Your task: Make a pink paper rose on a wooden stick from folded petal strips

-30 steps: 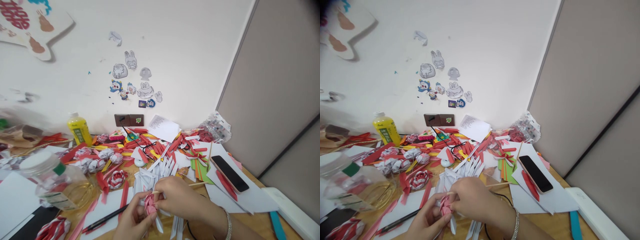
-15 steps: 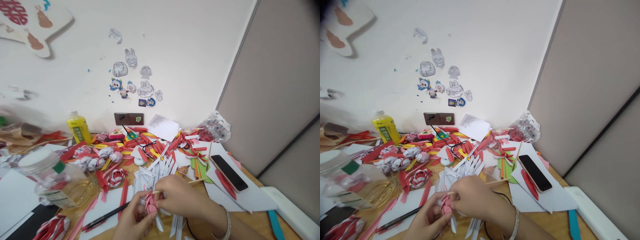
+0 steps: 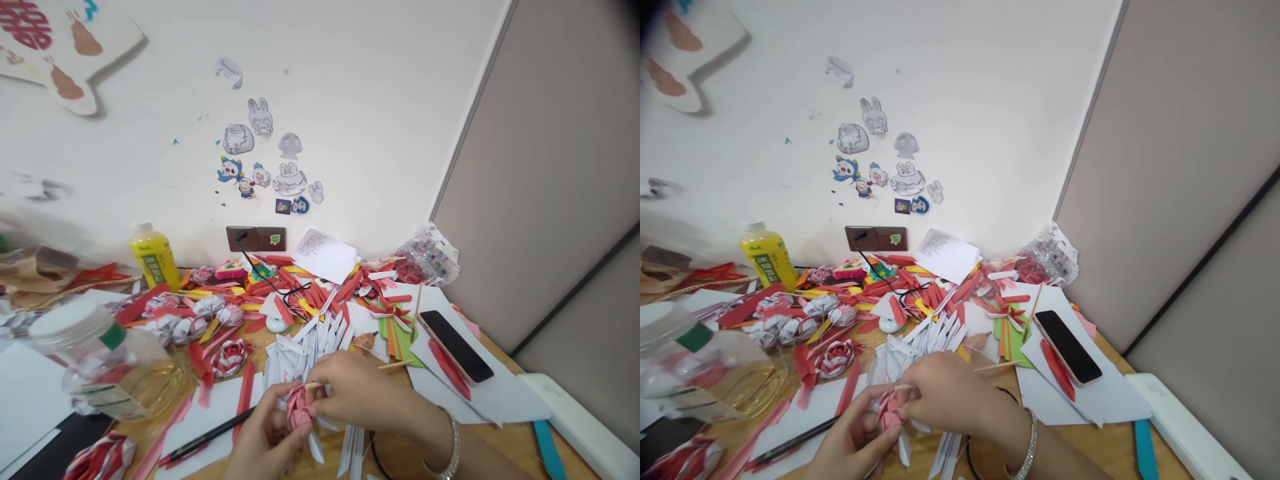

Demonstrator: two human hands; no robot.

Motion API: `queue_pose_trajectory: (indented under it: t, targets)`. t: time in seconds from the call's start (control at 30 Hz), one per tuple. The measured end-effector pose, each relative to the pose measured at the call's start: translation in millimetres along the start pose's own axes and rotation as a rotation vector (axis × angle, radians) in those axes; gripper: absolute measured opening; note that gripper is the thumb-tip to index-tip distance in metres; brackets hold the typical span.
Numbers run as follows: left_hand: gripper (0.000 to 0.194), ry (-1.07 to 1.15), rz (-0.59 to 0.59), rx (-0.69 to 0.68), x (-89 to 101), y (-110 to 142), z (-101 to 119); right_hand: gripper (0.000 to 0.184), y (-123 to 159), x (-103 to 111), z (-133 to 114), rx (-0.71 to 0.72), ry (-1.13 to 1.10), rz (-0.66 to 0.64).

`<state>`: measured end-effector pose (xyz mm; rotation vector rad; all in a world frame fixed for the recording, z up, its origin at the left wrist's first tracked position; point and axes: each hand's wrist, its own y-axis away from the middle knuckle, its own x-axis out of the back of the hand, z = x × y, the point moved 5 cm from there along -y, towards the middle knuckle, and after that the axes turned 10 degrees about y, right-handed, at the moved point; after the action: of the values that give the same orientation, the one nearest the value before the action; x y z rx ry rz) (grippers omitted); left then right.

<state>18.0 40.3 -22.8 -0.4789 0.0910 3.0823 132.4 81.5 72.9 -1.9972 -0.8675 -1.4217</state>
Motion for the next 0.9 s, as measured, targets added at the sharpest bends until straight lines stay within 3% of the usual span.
queue_pose_trajectory:
  t: [0.3, 0.53, 0.73, 0.9]
  targets:
    - [0.051, 0.0, 0.029, 0.001, -0.6, 0.6, 5.1, 0.01, 1.8, 5.1, -4.4, 0.006, 0.029, -0.005]
    - [0.049, 0.027, -0.008, -0.003, -2.8, 0.2, 7.0, 0.027, 5.0, 15.4, -13.9, 0.242, 0.087, -0.007]
    - [0.051, 0.022, -0.001, 0.014, -1.8, 0.9, 3.7, 0.02, 3.8, 15.5, -15.5, 0.26, 0.221, 0.028]
    - [0.05, 0.011, 0.009, 0.0, -0.3, 1.2, 4.5, 0.018, 3.5, 18.4, -14.4, 0.232, 0.133, 0.051]
